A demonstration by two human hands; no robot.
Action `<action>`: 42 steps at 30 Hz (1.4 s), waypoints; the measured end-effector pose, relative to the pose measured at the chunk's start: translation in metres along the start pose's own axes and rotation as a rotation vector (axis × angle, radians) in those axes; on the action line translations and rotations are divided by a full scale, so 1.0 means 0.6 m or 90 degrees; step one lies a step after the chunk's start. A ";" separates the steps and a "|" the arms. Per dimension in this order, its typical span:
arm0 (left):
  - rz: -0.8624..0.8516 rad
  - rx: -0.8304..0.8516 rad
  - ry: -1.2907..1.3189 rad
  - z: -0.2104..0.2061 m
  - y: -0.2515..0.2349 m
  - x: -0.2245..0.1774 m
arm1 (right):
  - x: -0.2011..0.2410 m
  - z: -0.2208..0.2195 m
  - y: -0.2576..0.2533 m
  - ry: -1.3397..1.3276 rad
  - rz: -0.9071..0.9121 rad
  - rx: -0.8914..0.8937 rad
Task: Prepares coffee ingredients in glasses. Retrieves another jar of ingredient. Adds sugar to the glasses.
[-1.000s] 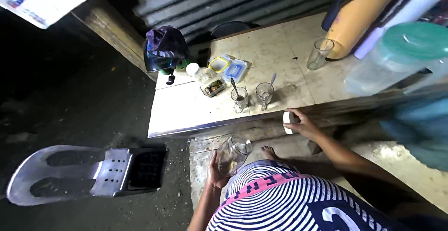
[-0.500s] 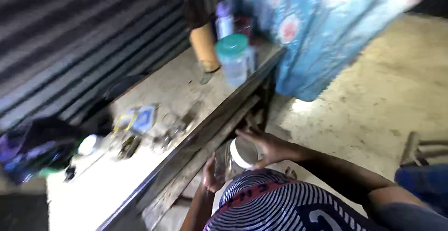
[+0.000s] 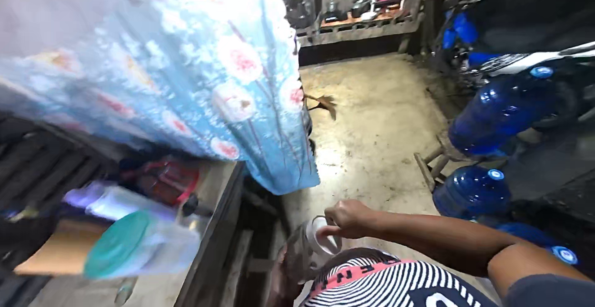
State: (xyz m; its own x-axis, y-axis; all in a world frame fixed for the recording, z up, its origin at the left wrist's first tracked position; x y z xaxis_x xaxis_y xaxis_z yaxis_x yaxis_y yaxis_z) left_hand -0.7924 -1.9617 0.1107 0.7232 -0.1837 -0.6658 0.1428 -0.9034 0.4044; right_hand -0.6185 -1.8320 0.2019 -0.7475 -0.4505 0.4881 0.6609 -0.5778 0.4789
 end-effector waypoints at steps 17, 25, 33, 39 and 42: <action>0.231 0.295 -0.168 -0.354 -0.784 -0.170 | -0.397 0.421 -0.224 -0.145 -0.032 -0.380; 0.312 0.380 -0.336 -0.604 -1.084 -0.103 | -0.566 0.607 -0.351 0.003 0.034 -0.651; 0.182 0.205 -0.232 -0.754 -1.377 -0.117 | -0.825 0.899 -0.568 -0.076 0.076 -0.451; -0.066 0.141 -0.181 -0.874 -1.577 -0.148 | -0.988 1.069 -0.770 -0.160 0.146 -0.607; -0.108 0.153 -0.187 -0.936 -1.715 -0.139 | -1.081 1.147 -0.840 -0.242 0.073 -0.599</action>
State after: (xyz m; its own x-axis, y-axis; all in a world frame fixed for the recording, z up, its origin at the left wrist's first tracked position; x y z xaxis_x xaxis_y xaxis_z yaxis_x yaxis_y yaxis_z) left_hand -0.6202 -0.7994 0.1022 0.4747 -0.0949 -0.8750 0.0566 -0.9888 0.1380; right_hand -0.4212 -0.7803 0.1458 -0.5046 -0.3852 0.7727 0.2848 -0.9191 -0.2723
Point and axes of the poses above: each hand's wrist, its own y-axis away from the middle knuckle, its own z-axis out of the back of the hand, x = y × z, the point moved 4 cm from there along -y, towards the middle knuckle, and after that the axes turned 6 degrees about -z, right-handed, at the moved point
